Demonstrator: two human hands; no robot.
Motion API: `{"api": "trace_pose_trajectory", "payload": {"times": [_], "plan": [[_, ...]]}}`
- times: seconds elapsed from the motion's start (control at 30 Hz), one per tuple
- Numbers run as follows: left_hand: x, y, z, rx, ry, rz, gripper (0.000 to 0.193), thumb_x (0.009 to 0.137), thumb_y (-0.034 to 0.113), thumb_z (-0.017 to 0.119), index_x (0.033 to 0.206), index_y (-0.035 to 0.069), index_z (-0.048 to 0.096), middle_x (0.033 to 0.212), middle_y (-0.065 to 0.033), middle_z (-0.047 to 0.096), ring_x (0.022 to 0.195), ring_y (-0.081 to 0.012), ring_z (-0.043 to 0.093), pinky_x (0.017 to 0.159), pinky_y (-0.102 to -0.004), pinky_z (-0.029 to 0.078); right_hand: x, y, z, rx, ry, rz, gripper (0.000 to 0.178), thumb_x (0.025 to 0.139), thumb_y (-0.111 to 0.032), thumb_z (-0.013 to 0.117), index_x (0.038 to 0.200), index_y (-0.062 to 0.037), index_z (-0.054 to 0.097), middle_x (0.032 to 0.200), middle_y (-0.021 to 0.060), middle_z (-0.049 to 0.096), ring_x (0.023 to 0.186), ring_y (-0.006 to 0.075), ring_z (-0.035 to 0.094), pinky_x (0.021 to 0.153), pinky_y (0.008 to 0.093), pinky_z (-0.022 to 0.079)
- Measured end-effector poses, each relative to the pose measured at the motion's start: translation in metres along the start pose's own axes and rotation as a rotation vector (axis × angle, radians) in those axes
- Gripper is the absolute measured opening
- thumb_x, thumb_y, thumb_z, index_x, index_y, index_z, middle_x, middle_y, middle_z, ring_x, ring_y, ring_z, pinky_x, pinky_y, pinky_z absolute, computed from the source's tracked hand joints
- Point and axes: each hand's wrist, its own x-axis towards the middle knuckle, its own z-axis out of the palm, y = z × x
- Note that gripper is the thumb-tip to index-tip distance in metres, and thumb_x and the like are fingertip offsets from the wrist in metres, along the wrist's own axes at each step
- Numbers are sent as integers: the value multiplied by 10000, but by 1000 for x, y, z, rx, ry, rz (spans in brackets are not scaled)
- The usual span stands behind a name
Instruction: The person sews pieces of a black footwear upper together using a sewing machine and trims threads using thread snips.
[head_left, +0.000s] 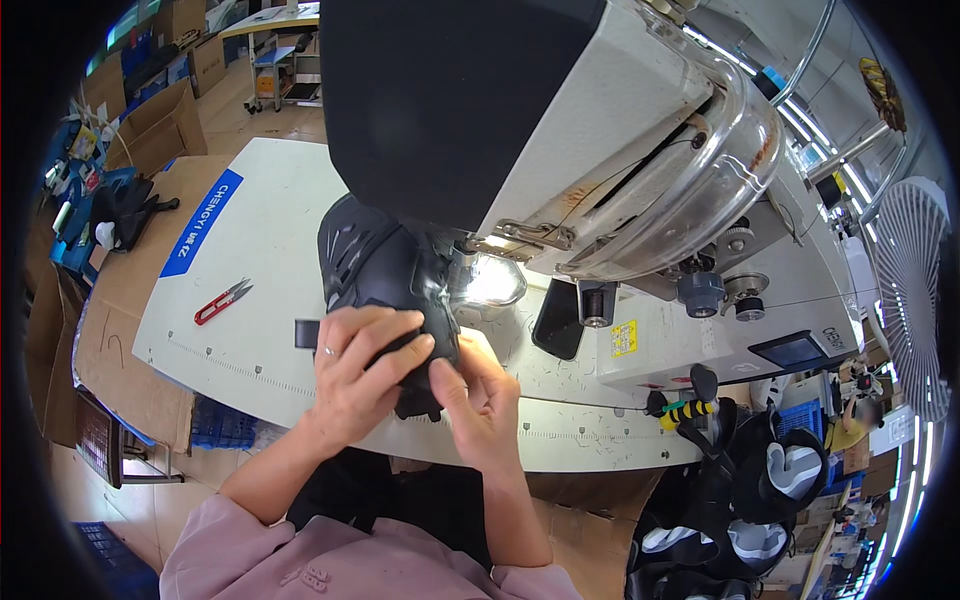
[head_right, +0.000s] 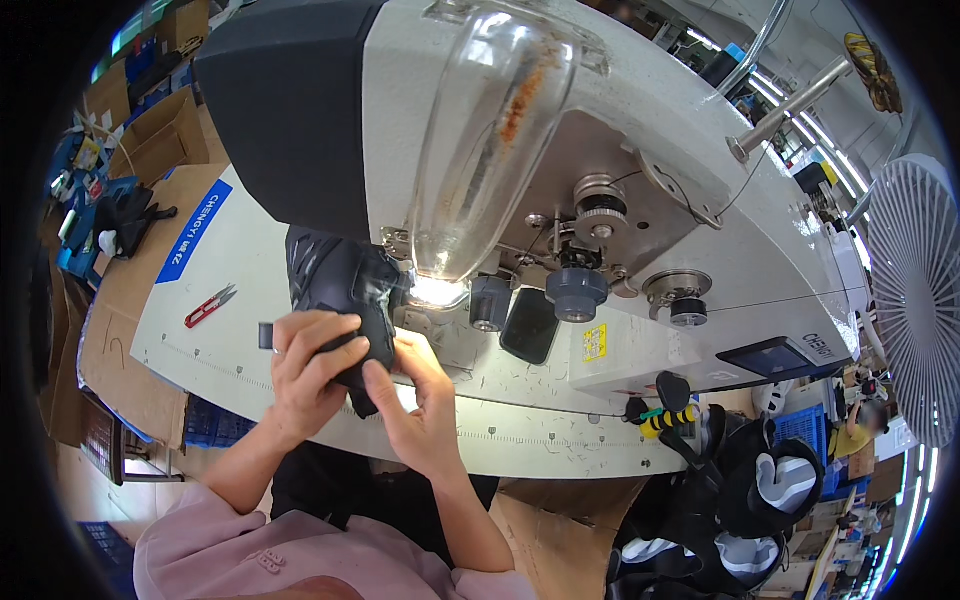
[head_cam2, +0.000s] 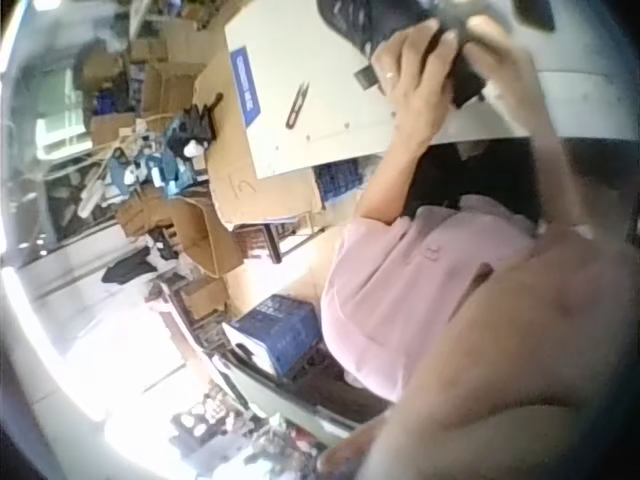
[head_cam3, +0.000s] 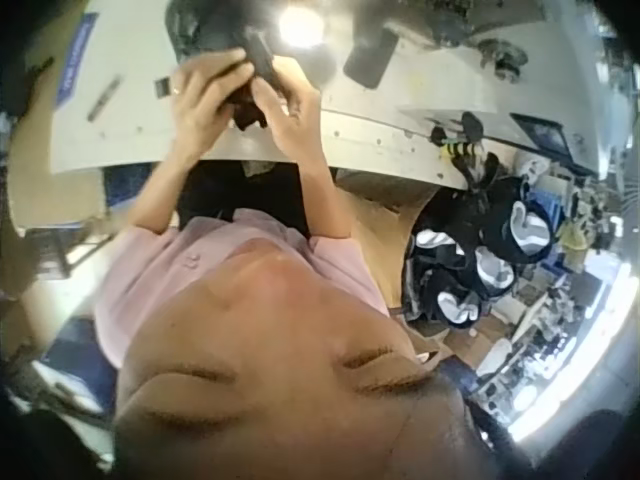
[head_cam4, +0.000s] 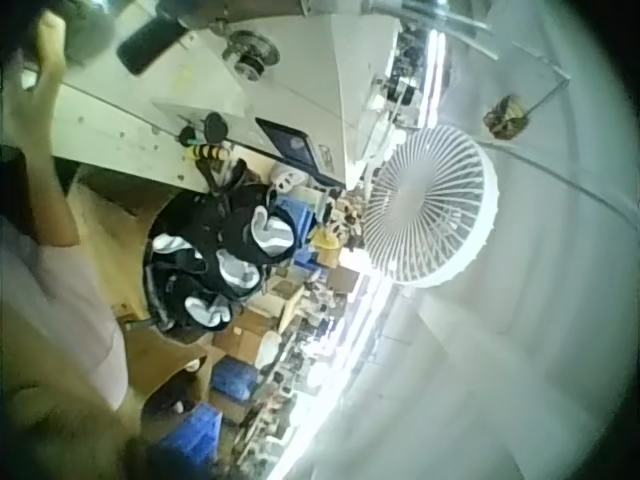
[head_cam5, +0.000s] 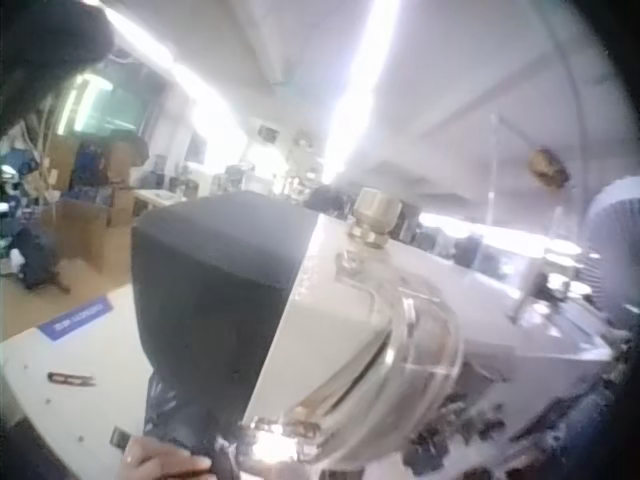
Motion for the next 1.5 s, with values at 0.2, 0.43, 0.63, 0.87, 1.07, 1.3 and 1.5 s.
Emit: {"api": "trace_pose_trajectory", "payload": {"times": [0.2,0.43,0.63,0.87,1.07,1.3,1.5], "plan": [[28,-31,18,39,143,92,393,572,40,635,957,101,689,1081,-72,626,970,-240,566,802,-353,432,44,10,-47,-263,492,-227,113,923,-83,523,932,16,575,876,50,608,821,121,553,772,285,442],[34,-26,33,43,56,191,282,598,90,661,876,133,690,990,-31,616,896,-219,550,778,-343,438,103,71,-83,269,-111,-10,184,881,-111,623,1014,14,649,975,73,652,892,163,601,803,288,477],[41,-48,41,-75,-38,161,387,536,-28,676,879,149,671,992,-20,630,830,-226,558,720,-328,444,96,83,-62,816,-101,-170,427,709,16,771,1101,-25,609,996,84,648,901,192,628,774,319,538],[35,-70,45,-142,-134,169,413,516,-26,686,870,185,659,1046,17,656,873,-143,585,706,-292,370,89,117,-66,816,-15,-427,316,783,-121,733,1064,-117,589,901,11,596,842,141,591,743,300,505],[32,-78,45,-212,-158,240,446,508,-5,705,894,216,666,1074,33,667,824,-122,596,640,-291,378,90,183,-98,793,17,-351,256,893,-227,621,1114,-112,561,901,-5,567,838,112,550,755,256,456],[31,-80,46,-253,-191,156,405,510,6,722,856,205,657,1081,39,669,842,-114,590,662,-287,373,85,209,-121,640,113,-258,206,864,-117,606,1065,-82,578,958,21,574,892,127,550,802,261,450],[33,-79,44,-213,-214,186,368,545,7,734,845,203,652,1084,36,671,868,-113,586,675,-285,370,83,199,-118,584,254,-159,197,813,28,618,995,-47,605,988,51,583,926,148,555,842,277,451]]}}
